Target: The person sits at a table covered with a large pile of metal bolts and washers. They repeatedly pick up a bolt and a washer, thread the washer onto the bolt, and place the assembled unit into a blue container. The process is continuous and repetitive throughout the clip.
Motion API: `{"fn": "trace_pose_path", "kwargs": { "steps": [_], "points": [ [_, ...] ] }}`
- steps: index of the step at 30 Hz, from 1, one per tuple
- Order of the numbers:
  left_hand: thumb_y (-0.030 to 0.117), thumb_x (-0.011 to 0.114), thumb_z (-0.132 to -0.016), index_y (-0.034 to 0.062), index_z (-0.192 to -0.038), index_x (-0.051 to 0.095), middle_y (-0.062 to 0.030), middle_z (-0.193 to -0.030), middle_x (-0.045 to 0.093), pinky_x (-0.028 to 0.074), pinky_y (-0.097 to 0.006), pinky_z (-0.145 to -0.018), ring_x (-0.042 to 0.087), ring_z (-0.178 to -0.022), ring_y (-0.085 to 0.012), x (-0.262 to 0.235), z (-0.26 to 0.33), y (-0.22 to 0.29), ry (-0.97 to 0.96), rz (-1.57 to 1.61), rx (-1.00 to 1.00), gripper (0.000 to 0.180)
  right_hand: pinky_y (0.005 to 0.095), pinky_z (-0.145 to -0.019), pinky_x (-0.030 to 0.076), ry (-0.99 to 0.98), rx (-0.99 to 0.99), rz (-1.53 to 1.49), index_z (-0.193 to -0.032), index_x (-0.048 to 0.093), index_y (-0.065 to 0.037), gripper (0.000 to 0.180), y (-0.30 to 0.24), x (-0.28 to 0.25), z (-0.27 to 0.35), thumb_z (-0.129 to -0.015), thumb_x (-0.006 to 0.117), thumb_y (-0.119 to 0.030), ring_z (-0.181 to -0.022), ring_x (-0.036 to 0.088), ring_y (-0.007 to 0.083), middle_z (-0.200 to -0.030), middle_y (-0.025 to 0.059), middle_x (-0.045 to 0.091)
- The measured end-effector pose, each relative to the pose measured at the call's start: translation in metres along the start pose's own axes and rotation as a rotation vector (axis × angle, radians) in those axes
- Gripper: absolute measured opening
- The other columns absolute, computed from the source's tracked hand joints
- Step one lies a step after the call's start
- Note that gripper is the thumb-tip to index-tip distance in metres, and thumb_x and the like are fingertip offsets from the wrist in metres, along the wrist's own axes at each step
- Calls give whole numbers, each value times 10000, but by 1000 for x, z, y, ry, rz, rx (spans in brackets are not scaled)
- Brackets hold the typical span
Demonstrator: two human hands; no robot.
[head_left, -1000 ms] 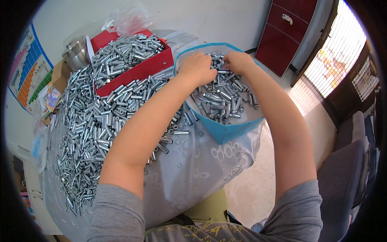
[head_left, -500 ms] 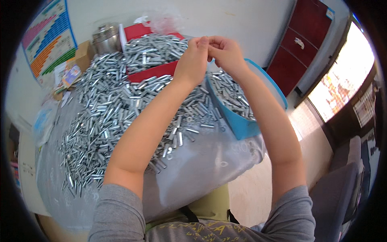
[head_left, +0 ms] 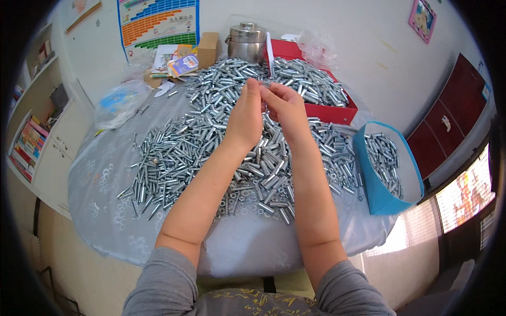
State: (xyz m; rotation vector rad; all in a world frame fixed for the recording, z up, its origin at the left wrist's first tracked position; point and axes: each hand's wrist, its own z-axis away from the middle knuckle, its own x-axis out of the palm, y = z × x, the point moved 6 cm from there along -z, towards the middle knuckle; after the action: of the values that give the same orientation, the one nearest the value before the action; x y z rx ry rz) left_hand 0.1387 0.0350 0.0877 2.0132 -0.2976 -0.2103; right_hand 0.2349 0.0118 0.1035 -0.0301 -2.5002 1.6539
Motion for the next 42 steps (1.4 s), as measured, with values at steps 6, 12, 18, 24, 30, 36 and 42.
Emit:
{"fn": "trace_pose_path", "kwargs": {
  "steps": [6,12,18,24,30,36,42],
  "points": [
    [689,30,-842,12,-1166,433,-228,-908,608,417,-444,-796,569,-915,-407,-23,-1,12,-67,-498,-3,852,243,-550,393,186,-161,510,-826,673,23,439,-10,-32,-1,-846,584,-406,-595,484,70,-628,31,584],
    [681,93,-855,10,-1184,435,-157,-877,641,445,-414,-760,605,-884,-347,-11,7,16,-195,-622,22,822,321,-575,431,114,76,936,-734,667,-3,515,-17,-29,10,-849,509,-479,-572,564,201,-585,95,586],
    [679,118,-859,-54,-1199,414,-128,-756,647,465,-386,-694,628,-808,-323,-5,10,22,-212,-610,124,861,319,-541,424,-125,97,695,-707,625,14,452,2,-22,10,-874,505,-389,-549,554,169,-565,80,558],
    [638,204,-883,-72,-1177,426,-167,-721,634,476,-410,-625,635,-742,-344,-3,11,22,-172,-752,219,800,219,-415,387,-127,171,513,-983,532,-17,248,-2,-26,18,-883,538,-245,-507,511,75,-698,39,593],
    [636,106,-886,16,-1217,422,-127,-661,592,427,-429,-607,599,-697,-351,-5,12,19,-154,-783,188,770,222,-424,384,-80,136,368,-1070,522,-36,290,-2,-31,17,-912,471,-274,-490,507,79,-647,8,539],
    [644,119,-881,15,-1222,415,-123,-634,577,420,-425,-587,593,-677,-351,0,15,21,-143,-752,274,775,221,-445,398,-186,137,322,-1175,469,-34,338,3,-22,20,-887,464,-210,-545,509,78,-691,14,533],
    [654,203,-871,-73,-1191,412,-184,-682,623,478,-412,-573,633,-690,-351,-3,16,25,-148,-730,283,822,230,-491,416,-137,217,306,-1181,450,-6,379,-5,-26,20,-828,501,-135,-651,507,83,-729,12,511]
  ]
}}
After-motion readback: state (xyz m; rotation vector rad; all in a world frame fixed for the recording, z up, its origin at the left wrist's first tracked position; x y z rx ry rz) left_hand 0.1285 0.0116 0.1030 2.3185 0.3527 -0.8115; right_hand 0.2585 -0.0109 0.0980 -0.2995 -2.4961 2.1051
